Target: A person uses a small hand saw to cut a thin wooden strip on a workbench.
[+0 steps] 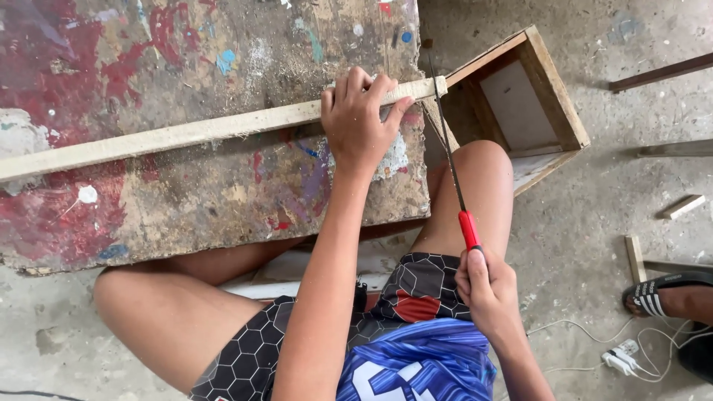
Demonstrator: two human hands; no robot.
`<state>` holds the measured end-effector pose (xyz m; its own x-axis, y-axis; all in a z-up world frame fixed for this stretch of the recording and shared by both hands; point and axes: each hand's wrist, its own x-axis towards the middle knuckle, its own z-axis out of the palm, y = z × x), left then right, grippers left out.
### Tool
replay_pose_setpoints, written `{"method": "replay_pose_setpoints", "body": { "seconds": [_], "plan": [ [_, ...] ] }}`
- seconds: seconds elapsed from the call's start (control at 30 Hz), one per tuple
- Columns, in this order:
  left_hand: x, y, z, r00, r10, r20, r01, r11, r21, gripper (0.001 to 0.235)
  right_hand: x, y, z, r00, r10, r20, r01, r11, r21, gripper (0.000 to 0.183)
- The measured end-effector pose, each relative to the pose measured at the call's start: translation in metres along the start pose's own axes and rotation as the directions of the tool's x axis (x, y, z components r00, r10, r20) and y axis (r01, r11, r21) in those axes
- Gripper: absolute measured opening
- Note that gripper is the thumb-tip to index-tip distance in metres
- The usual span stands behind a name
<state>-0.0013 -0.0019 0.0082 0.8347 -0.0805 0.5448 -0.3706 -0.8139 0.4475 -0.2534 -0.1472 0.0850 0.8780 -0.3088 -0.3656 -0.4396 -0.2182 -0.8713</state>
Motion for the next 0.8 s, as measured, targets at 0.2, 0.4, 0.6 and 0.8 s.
{"method": "replay_pose_setpoints", "body": {
  "seconds": [0.2, 0.4, 0.6, 0.8],
  "plan": [
    [-0.003, 0.003, -0.006, 0.999, 0.045, 0.009, -0.045, 0.998, 0.038, 0.033, 0.094, -0.052, 0.026, 0.998, -0.018, -0.063, 0.0, 0.963, -0.27, 0.044],
    [-0.005, 0.003, -0.007, 1.0, 0.021, -0.002, -0.021, 0.998, 0.066, 0.032, 0.112, -0.054, 0.042, 0.995, -0.101, -0.018, 0.102, 0.993, 0.057, 0.043],
    [0.002, 0.001, -0.002, 1.0, -0.018, -0.019, 0.019, 0.999, 0.026, 0.035, 0.053, -0.028, 0.03, 0.999, 0.033, 0.01, -0.034, 0.99, 0.134, 0.043],
    [-0.001, -0.002, 0.003, 1.0, 0.004, -0.017, -0.003, 0.999, 0.04, 0.036, -0.011, 0.018, -0.003, 0.998, -0.059, -0.02, 0.058, 0.998, -0.013, 0.042]
  ]
}}
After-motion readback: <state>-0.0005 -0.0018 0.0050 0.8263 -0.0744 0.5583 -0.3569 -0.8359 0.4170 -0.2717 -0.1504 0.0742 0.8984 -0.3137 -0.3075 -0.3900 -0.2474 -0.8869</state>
